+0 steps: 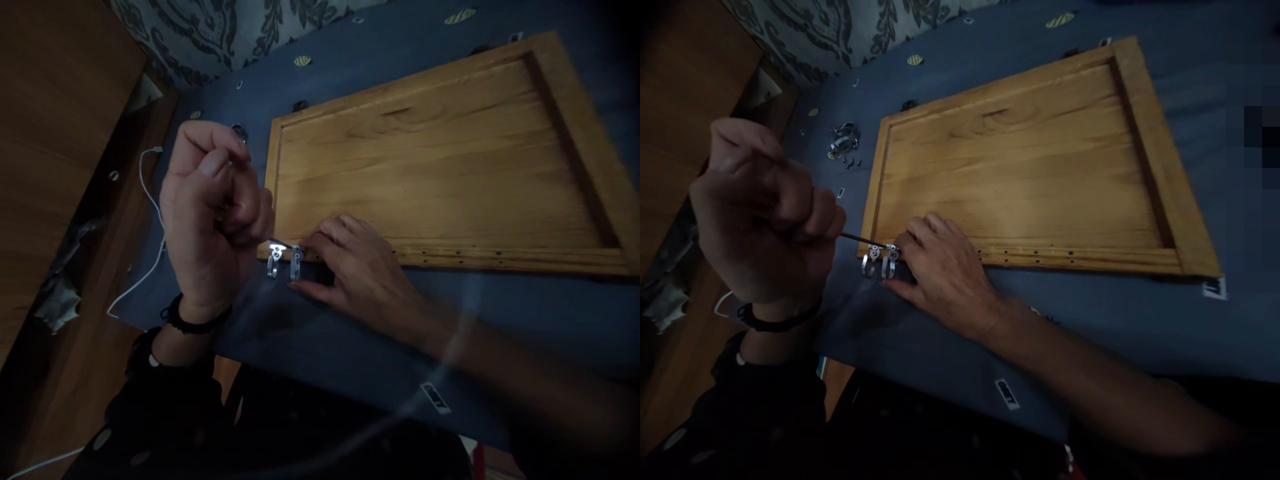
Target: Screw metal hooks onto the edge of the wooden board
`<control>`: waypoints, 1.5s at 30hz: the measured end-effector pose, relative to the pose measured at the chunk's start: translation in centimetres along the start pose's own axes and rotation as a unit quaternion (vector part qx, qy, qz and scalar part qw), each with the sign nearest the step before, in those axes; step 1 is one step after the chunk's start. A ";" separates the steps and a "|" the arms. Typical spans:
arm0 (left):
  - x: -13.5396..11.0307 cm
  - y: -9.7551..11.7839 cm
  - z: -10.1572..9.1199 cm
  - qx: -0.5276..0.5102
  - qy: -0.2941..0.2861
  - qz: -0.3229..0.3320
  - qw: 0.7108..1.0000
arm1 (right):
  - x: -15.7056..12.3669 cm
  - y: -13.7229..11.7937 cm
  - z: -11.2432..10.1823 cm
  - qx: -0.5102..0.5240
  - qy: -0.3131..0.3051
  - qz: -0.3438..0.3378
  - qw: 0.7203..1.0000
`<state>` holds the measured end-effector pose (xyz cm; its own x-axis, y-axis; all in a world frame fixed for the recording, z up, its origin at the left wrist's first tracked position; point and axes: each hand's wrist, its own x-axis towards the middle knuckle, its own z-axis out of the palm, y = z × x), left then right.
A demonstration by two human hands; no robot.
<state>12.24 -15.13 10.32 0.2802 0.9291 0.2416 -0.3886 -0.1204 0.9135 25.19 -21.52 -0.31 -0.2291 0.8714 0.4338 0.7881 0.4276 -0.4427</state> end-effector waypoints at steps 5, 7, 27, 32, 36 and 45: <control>0.0 -0.4 -0.3 -0.009 -0.036 0.011 0.999 | -0.1 0.1 0.1 -0.003 -0.001 -0.006 1.000; 0.0 -0.6 -0.3 -0.015 -0.039 0.012 0.999 | -0.1 0.1 0.0 -0.003 -0.001 -0.006 1.000; 0.3 -1.5 -0.4 0.007 -0.089 0.007 0.996 | 0.0 0.0 0.0 -0.004 -0.006 -0.002 1.000; 1.0 -1.8 -0.7 0.041 -0.063 0.002 0.997 | 0.0 0.1 0.0 0.003 -0.007 -0.001 1.000; 1.1 -1.0 -0.5 0.053 -0.045 -0.044 0.997 | -0.1 0.3 0.3 0.000 -0.001 -0.009 1.000; 1.5 0.6 -1.2 0.059 -0.007 0.004 0.998 | -0.2 0.5 0.4 0.008 0.018 -0.025 1.000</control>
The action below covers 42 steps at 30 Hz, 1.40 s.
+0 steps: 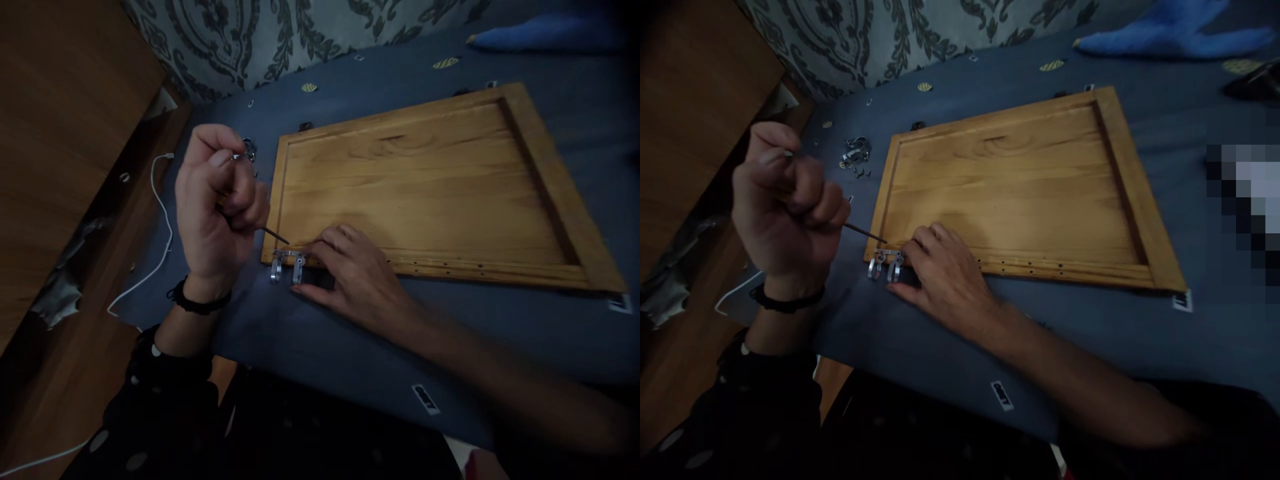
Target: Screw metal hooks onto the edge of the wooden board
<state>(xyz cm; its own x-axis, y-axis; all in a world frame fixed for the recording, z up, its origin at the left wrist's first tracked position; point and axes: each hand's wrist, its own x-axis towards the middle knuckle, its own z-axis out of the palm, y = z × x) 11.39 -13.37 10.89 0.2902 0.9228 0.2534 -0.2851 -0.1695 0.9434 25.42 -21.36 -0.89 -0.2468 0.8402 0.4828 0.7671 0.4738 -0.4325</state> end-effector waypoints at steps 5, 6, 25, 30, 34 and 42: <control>0.0 -0.4 -0.2 -0.022 0.019 -0.028 0.999 | -0.1 0.1 0.1 0.005 0.016 -0.008 1.000; 0.0 -0.4 -0.2 -0.035 0.012 -0.024 0.999 | -0.1 0.2 0.1 0.008 0.015 -0.008 1.000; 2.0 -5.2 -1.8 -0.218 0.103 -0.075 0.968 | 0.3 0.7 -0.8 0.119 0.114 0.082 0.983; 2.3 -6.7 -1.0 -0.197 0.055 -0.113 0.972 | 0.7 1.9 -0.6 0.133 0.121 0.096 0.979; 1.9 -7.6 0.2 -0.113 -0.018 -0.108 0.987 | 0.9 2.1 -0.3 0.153 0.103 0.125 0.975; 7.5 -6.8 -6.0 0.249 -0.003 0.044 0.968 | 1.0 2.7 -1.7 0.132 0.102 0.222 0.961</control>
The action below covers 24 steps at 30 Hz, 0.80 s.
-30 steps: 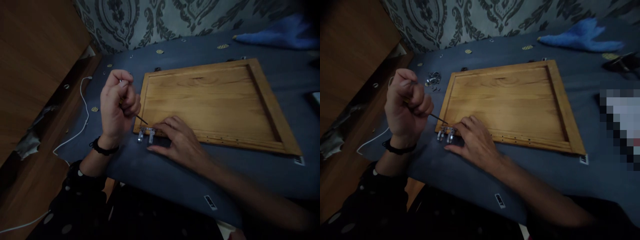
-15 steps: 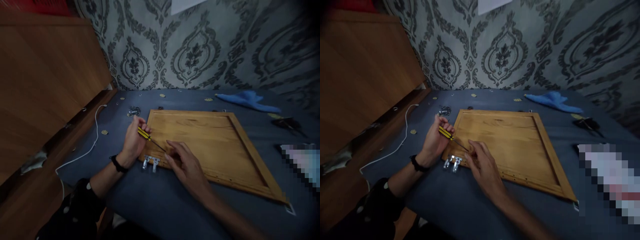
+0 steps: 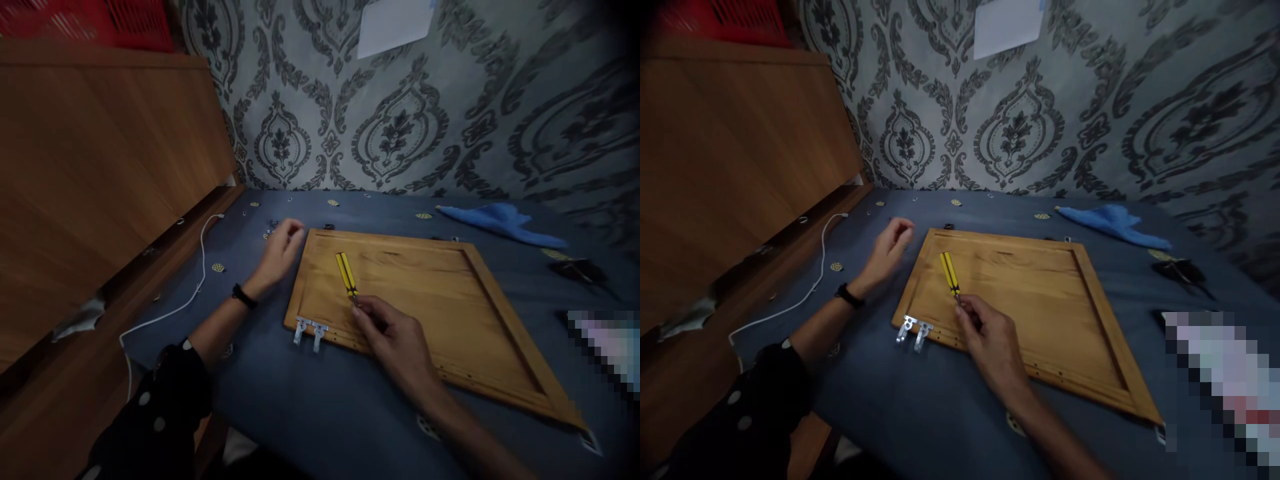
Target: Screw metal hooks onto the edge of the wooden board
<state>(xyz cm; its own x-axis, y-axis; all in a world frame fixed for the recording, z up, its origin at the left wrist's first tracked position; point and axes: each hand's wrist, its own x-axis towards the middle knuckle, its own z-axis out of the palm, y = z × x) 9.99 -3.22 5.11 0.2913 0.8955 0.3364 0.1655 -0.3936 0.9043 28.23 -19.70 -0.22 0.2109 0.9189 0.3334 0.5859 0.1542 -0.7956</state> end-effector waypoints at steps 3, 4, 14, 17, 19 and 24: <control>2.5 -3.3 -4.0 0.148 0.061 0.004 0.987 | 0.4 0.2 -0.8 -0.027 0.008 0.017 0.999; 3.0 -4.4 -5.0 0.190 0.067 0.002 0.980 | 0.5 0.3 -0.9 -0.036 0.009 0.019 0.999; 5.4 -10.2 -7.3 0.415 0.012 0.019 0.910 | 0.4 0.9 -0.7 -0.078 0.004 0.016 0.997; 5.8 -10.6 -7.5 0.442 0.004 0.028 0.897 | 0.4 1.0 -0.6 -0.083 0.002 0.010 0.996; 5.8 -10.9 -7.6 0.454 0.000 0.033 0.890 | 0.3 1.0 -0.6 -0.085 0.002 0.006 0.996; 5.7 -11.0 -7.7 0.474 -0.011 0.044 0.880 | 0.3 0.9 -0.7 -0.086 -0.002 -0.003 0.996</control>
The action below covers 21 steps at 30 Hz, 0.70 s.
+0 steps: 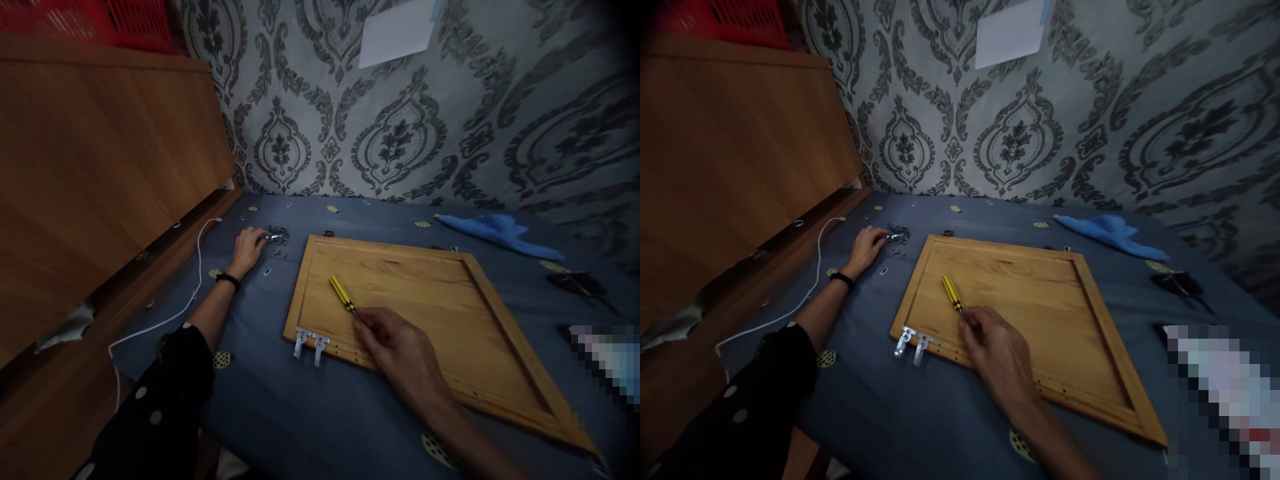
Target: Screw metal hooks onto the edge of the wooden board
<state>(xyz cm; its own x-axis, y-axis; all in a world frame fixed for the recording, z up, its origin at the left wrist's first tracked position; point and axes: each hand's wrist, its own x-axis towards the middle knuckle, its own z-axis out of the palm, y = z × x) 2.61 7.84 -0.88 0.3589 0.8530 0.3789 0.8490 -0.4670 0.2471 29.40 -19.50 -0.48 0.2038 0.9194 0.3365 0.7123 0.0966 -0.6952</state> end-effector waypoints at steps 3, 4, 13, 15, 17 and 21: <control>0.2 0.1 0.0 0.008 -0.006 0.006 1.000 | 0.0 0.0 -0.1 0.000 -0.004 -0.006 1.000; 0.3 0.2 0.1 0.011 -0.009 0.006 1.000 | 0.0 0.1 -0.1 0.000 -0.005 -0.007 1.000; 0.6 0.1 0.3 0.006 -0.020 -0.004 1.000 | 0.0 0.0 0.0 -0.008 0.002 -0.010 1.000; 0.7 0.0 0.4 0.000 -0.018 -0.005 1.000 | 0.0 0.0 0.0 -0.010 0.002 -0.012 1.000; 0.7 -0.1 0.4 -0.008 -0.014 -0.004 1.000 | 0.0 0.0 0.0 -0.010 0.002 -0.014 1.000; 0.6 -0.1 0.3 -0.025 -0.006 0.000 1.000 | 0.0 0.0 0.0 -0.011 0.003 -0.016 1.000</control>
<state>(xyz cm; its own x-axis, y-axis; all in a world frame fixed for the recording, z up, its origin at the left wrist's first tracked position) 2.81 8.48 -0.92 0.3635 0.8560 0.3677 0.8290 -0.4773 0.2915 29.46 -19.54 -0.48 0.1859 0.9134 0.3622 0.7327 0.1167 -0.6705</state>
